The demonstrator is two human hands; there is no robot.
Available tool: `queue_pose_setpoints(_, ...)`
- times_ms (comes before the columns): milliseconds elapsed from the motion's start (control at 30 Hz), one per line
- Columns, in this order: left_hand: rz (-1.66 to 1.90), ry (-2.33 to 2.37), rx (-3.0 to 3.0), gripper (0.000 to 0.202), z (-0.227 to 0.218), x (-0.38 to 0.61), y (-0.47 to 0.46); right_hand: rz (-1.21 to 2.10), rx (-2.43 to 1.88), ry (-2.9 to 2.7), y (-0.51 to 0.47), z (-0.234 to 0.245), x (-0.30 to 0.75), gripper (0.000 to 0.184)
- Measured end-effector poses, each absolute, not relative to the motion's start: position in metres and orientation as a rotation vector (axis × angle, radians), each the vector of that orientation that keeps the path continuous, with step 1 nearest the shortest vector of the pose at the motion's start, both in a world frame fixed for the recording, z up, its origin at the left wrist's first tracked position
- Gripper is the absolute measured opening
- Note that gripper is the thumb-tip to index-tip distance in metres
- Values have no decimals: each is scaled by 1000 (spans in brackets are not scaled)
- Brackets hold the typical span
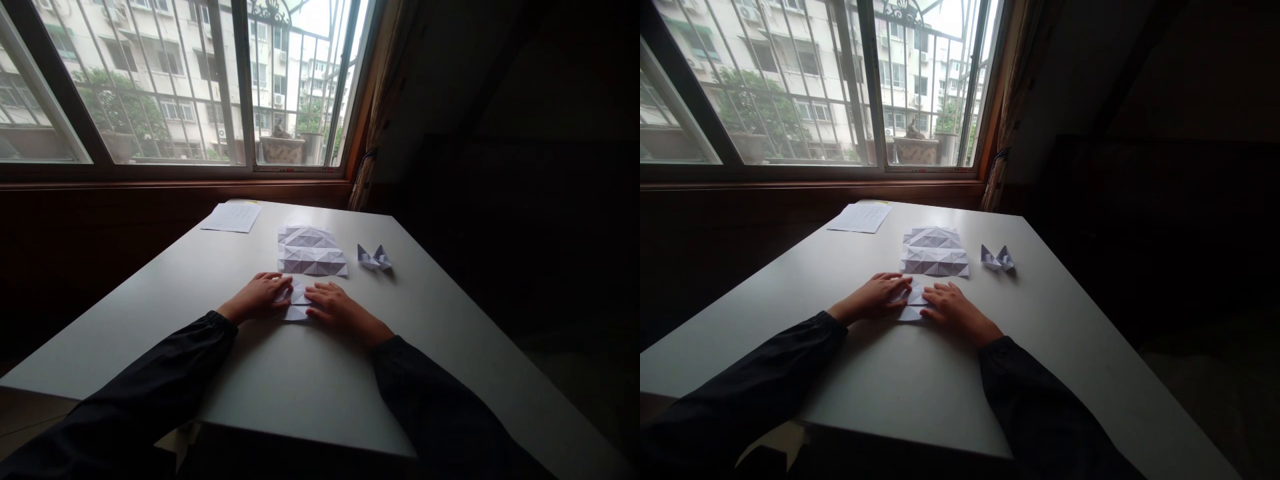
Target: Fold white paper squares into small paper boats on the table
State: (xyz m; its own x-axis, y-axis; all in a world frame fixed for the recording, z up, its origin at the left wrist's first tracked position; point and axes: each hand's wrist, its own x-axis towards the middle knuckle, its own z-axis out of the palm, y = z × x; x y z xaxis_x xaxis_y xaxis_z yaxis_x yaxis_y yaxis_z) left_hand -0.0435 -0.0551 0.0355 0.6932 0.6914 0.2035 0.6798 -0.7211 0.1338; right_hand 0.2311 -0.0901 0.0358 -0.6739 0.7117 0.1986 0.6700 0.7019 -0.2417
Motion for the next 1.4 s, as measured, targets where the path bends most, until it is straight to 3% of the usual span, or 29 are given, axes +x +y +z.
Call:
queue_pose_setpoints(400, 344, 1173, 2824, 50, 38, -45, -54, 163, -993, -2548, -87, 42, 242, 24)
queue_pose_setpoints(600, 390, 1153, 2829, 57, 35, -43, -55, 192, -961, -2521, -93, 51, 241, 22)
queue_pose_setpoints(767, 536, 1038, 2889, 31, 40, -39, -64, 187, -1022, -2542, -100, 53, 235, 35)
queue_pose_setpoints(1000, 624, 938, 2838, 24, 45, -34, -70, 196, -1039, -2600, -97, 48, 231, 63)
queue_pose_setpoints(1400, 495, 898, 2889, 43, 49, -33, -76, 112, -1175, -2540, -93, 54, 238, 34)
